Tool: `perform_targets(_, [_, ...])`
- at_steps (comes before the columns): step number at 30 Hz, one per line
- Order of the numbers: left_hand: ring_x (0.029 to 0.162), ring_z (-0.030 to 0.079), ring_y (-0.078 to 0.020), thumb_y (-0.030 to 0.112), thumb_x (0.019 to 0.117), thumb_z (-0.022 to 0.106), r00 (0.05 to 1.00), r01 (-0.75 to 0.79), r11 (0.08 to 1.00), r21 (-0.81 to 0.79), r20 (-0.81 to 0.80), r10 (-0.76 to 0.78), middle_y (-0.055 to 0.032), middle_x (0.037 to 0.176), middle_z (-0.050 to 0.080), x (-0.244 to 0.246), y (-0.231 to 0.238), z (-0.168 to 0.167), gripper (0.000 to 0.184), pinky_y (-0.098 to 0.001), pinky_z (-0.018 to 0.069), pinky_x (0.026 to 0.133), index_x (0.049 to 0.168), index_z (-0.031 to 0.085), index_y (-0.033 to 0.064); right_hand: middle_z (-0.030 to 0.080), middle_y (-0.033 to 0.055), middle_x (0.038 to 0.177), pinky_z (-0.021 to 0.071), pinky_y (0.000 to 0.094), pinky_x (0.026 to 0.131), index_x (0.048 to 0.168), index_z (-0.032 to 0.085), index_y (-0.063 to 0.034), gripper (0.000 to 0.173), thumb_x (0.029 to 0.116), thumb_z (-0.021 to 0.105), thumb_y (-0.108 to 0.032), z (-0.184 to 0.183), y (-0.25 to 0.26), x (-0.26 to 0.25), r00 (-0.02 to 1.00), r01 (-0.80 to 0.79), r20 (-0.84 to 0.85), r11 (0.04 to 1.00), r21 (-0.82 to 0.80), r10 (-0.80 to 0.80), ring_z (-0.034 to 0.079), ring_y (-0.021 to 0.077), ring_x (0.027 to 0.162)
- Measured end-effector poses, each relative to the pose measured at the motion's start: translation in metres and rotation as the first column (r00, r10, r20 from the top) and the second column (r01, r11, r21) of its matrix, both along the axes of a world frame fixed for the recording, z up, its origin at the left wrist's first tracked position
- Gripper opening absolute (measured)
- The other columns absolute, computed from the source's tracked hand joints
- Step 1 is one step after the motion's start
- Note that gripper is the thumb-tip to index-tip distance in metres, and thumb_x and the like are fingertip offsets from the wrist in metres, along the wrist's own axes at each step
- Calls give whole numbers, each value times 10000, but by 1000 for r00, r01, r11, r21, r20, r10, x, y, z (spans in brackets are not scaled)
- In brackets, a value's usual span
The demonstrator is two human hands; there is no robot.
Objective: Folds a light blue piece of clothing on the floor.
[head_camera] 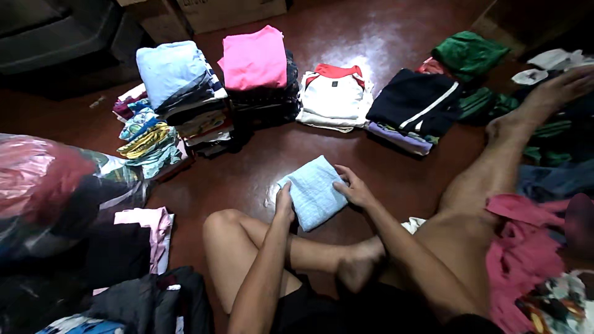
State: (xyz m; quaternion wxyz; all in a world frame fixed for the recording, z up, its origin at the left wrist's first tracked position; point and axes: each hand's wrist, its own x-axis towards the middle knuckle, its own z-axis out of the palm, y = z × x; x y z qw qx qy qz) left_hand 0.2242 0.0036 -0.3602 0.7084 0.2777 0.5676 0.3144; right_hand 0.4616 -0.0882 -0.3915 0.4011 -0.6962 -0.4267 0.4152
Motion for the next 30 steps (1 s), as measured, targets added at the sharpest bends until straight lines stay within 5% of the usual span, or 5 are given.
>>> perform_targets(12, [1308, 557, -319, 44, 962, 516, 704, 307, 853, 422, -703, 95, -186, 1434, 562, -10, -8, -8, 563, -491, 488, 1076, 1515, 415, 23, 708, 59, 1181, 550, 460, 962, 1286, 683, -175, 330, 967, 636, -244, -8, -4, -8, 930, 47, 365, 998, 28, -54, 672, 204, 1078])
perform_targets(18, [1584, 60, -393, 575, 1012, 411, 228, 909, 375, 180, -970, -87, -74, 1735, 97, 18, -46, -13, 624, -748, 54, 1193, 1606, 329, 402, 544, 108, 1471, 491, 584, 992, 1413, 594, -231, 573, 906, 631, -496, 3, -3, -36, 777, 47, 628, 999, 12, -44, 535, 364, 1305])
perform_targets(22, [1585, -49, -394, 677, 1010, 311, 43, 966, 258, -27, -964, -262, -25, 1742, -52, 15, -52, -38, 708, -813, 9, 1144, 1648, 146, 416, 567, 214, 1408, 492, 618, 988, 1559, 401, -107, 949, 800, 770, -539, 6, -9, -37, 822, 148, 569, 959, -241, 16, 561, 424, 1261])
perform_targets(25, [1587, -19, -391, 603, 985, 451, 125, 935, 354, 33, -963, -239, -49, 1743, -11, 12, -56, -25, 722, -782, 18, 1168, 1638, 214, 407, 681, 185, 1229, 534, 625, 941, 1467, 490, -116, 909, 711, 887, -428, 7, -7, -31, 936, 174, 352, 912, -371, -36, 664, 378, 1122])
perform_targets(30, [1513, 290, -392, 418, 889, 737, 742, 433, 867, 246, -643, -188, -218, 1661, 242, -1, -86, 11, 877, -607, 324, 1184, 1600, 329, 109, 754, 121, 938, 607, 538, 794, 1043, 750, -95, 302, 785, 853, -213, 7, -9, -23, 991, 108, -44, 936, -335, -130, 737, 276, 858])
